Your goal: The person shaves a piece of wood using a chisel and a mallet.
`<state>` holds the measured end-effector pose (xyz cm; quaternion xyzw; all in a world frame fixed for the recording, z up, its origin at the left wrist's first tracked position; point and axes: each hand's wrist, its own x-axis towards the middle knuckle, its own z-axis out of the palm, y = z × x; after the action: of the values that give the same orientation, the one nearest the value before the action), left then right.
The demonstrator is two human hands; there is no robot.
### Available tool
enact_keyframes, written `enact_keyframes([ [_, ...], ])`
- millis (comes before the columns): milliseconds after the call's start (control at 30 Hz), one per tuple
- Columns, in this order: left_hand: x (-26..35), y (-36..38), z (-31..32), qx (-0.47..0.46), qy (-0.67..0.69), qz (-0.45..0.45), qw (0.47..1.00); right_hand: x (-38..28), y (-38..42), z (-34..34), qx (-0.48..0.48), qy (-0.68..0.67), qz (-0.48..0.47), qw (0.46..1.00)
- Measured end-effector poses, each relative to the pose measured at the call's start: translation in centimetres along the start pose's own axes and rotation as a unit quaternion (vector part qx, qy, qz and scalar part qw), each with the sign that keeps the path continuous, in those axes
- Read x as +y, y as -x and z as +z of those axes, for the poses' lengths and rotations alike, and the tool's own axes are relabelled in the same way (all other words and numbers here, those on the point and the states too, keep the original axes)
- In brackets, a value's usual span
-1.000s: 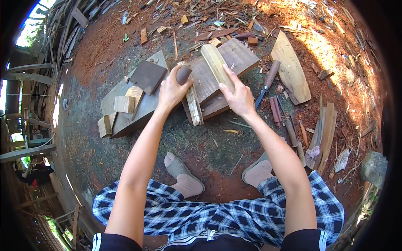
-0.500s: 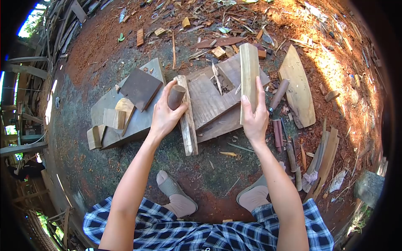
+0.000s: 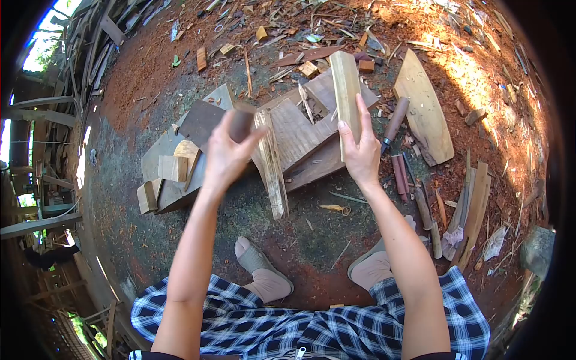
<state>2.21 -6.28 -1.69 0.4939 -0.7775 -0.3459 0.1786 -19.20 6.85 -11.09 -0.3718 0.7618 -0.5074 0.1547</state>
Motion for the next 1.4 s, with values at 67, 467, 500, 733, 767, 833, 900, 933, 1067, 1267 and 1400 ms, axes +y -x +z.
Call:
enact_keyframes([
  [67,5.1,-0.6,-2.8,0.024,0.181,0.012,0.983,0.4,0.1,0.2,0.006,-0.002,-0.004,1.000],
  [467,9.5,-6.0,-0.8,0.067,0.431,0.176,0.883,0.4,0.1,0.5,0.010,0.010,-0.007,1.000],
  [500,9.0,-6.1,-0.3,0.084,0.417,0.176,0.888,0.5,0.1,0.5,0.009,0.012,-0.005,1.000],
  [733,7.9,-6.3,0.1,0.155,0.410,0.180,0.881,0.2,0.1,0.4,0.004,0.017,0.003,1.000],
  [767,7.7,-6.3,0.2,0.155,0.410,0.179,0.881,0.0,0.1,0.3,0.001,0.022,0.009,1.000],
  [833,7.6,-6.3,0.4,0.193,0.373,0.189,0.888,0.0,0.2,0.3,0.000,0.023,0.012,1.000],
  [900,7.3,-6.4,0.4,0.200,0.376,0.186,0.885,-0.1,0.1,0.3,0.001,0.025,0.010,1.000],
  [933,7.3,-6.4,0.4,0.207,0.379,0.182,0.884,-0.1,0.1,0.3,0.000,0.031,0.012,0.999],
  [1067,6.7,-6.7,-0.2,0.217,0.394,0.183,0.874,-0.1,0.1,0.3,-0.008,0.029,0.024,0.999],
  [1267,6.0,-6.1,-0.9,0.230,0.428,0.152,0.860,-1.2,-1.0,-0.6,-0.026,0.051,0.005,0.998],
  [1400,6.0,-5.7,-0.4,0.228,0.426,0.172,0.859,-8.8,-3.4,-2.0,-0.009,-0.071,-0.093,0.993],
])
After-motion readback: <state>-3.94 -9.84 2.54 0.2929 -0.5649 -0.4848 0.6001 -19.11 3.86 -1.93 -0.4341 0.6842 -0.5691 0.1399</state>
